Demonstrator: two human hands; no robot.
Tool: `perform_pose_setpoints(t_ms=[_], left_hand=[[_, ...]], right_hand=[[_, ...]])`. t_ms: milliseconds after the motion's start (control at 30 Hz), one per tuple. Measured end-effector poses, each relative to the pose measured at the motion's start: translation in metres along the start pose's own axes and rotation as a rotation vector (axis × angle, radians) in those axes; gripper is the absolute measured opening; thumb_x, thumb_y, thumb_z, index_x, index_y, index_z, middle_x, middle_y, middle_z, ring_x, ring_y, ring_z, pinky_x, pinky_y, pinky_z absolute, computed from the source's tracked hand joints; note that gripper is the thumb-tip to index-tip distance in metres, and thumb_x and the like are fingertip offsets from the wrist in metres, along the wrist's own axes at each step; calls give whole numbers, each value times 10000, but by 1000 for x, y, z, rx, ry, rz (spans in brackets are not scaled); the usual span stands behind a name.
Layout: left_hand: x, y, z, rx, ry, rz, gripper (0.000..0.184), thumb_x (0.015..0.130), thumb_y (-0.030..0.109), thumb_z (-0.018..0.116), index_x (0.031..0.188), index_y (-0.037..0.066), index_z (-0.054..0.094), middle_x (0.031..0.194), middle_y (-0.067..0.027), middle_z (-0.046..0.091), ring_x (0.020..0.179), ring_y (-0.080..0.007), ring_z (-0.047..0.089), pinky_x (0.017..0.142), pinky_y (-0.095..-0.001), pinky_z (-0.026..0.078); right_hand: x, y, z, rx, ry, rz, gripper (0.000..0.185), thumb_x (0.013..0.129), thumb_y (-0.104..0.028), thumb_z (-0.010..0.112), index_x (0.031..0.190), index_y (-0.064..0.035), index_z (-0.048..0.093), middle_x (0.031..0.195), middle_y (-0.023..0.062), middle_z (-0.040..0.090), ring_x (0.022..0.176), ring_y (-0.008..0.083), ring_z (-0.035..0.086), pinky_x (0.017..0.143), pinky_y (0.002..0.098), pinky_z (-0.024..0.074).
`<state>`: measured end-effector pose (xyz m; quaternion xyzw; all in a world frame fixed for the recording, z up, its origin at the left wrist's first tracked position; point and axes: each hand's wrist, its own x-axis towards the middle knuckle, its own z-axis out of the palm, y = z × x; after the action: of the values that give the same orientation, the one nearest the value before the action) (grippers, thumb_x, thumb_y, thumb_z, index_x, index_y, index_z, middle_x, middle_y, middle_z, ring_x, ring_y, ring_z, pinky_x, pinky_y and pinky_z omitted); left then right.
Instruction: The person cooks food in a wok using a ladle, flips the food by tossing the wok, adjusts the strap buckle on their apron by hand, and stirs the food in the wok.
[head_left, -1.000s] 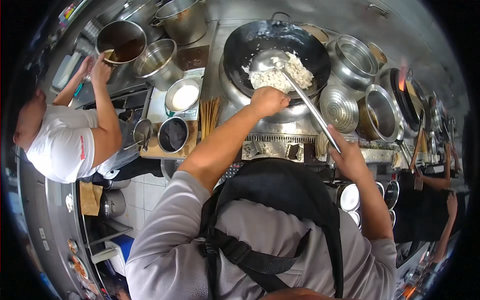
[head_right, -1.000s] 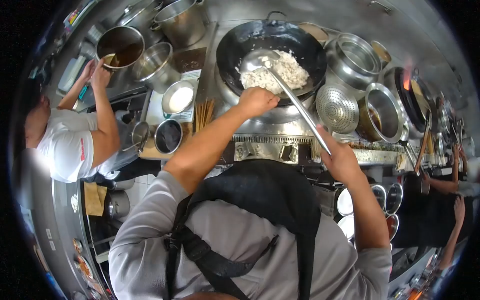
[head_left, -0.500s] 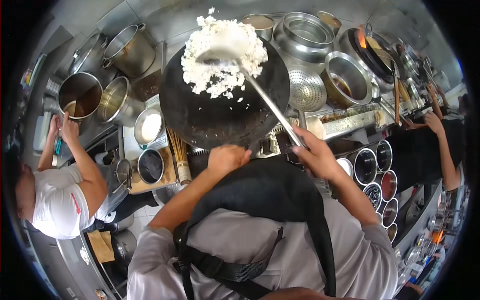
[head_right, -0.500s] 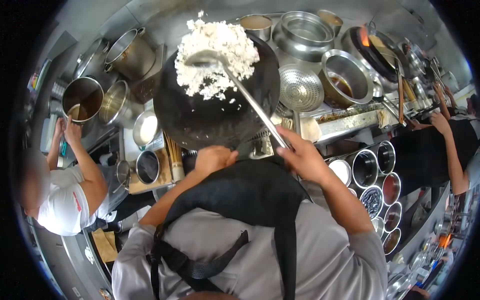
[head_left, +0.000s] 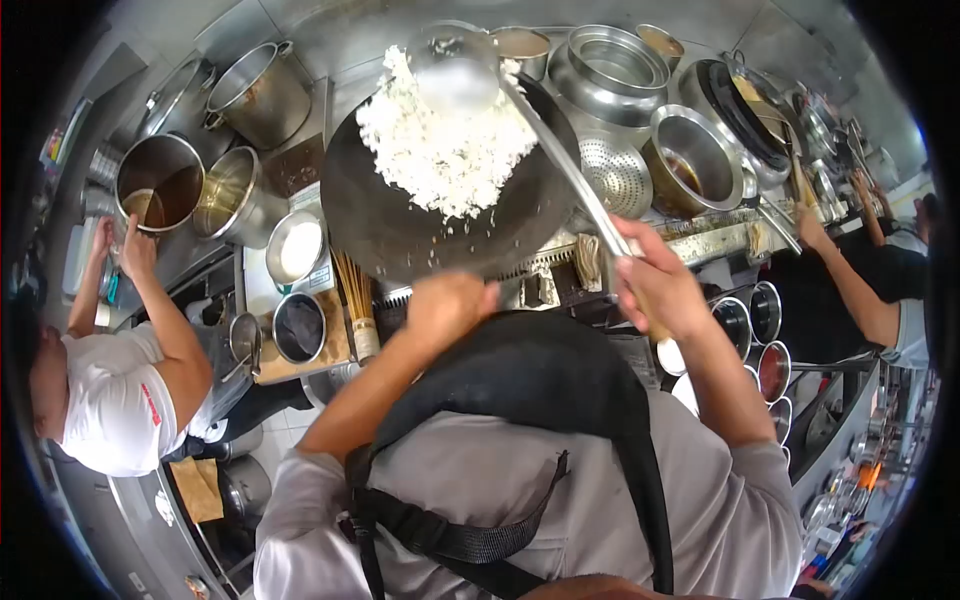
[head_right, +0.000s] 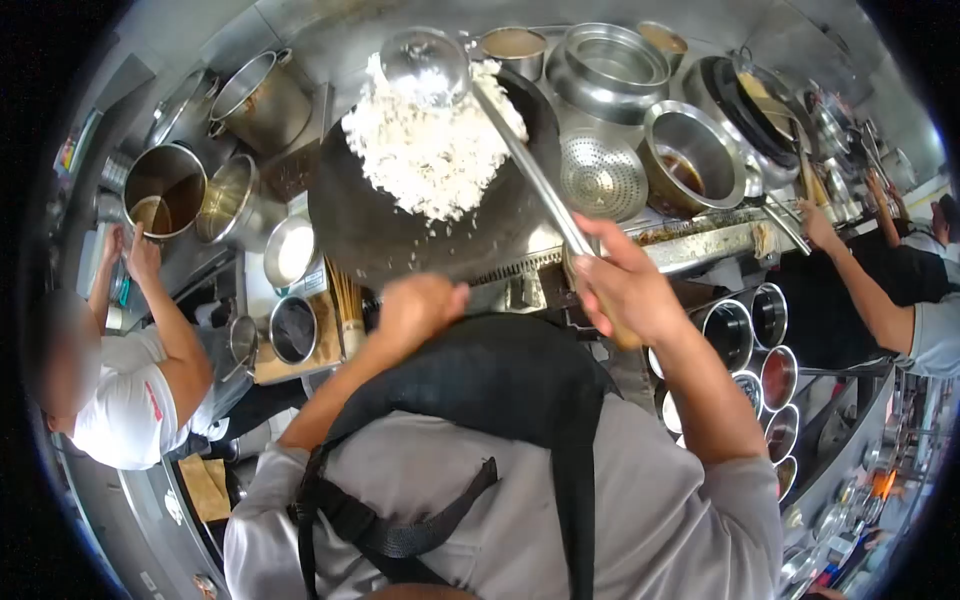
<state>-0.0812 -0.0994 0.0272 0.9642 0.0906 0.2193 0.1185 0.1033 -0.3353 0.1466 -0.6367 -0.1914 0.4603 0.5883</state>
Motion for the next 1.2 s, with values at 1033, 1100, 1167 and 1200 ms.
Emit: perform_pose_setpoints(t_ms=[1033, 1100, 1167, 1200], left_hand=[[77, -37, -27, 9, 1, -43, 450, 933, 395, 631, 628, 67, 587, 666, -160, 615, 622, -386, 614, 563, -492, 479], [75, -54, 28, 30, 149, -31, 442, 934, 400, 632, 630, 80, 599, 670, -144, 628, 623, -379, 623, 575, -490, 496], [58, -42, 43, 70, 95, -85, 430, 930, 390, 634, 625, 89, 605, 674, -138, 637, 619, -373, 628, 572, -495, 504], [38, -31, 42, 85, 48, -88, 424, 928, 385, 632, 621, 94, 607, 677, -136, 641, 613, -369, 630, 567, -498, 506]], right_hand=[[-3, 6, -3, 111, -83, 101, 467, 1022, -142, 537, 1474, -107, 426, 642, 44, 523, 409, 130, 456, 376, 260, 382], [44, 31, -5, 90, -42, 242, 485, 1012, -160, 569, 1470, -94, 425, 650, 37, 527, 425, 128, 469, 376, 268, 387], [98, 48, -10, 65, -86, 111, 497, 1016, -175, 569, 1479, -87, 411, 653, 34, 526, 433, 133, 470, 375, 274, 381], [93, 37, -4, 63, -71, 100, 497, 1016, -175, 569, 1479, -87, 411, 653, 34, 526, 433, 133, 470, 375, 274, 381]])
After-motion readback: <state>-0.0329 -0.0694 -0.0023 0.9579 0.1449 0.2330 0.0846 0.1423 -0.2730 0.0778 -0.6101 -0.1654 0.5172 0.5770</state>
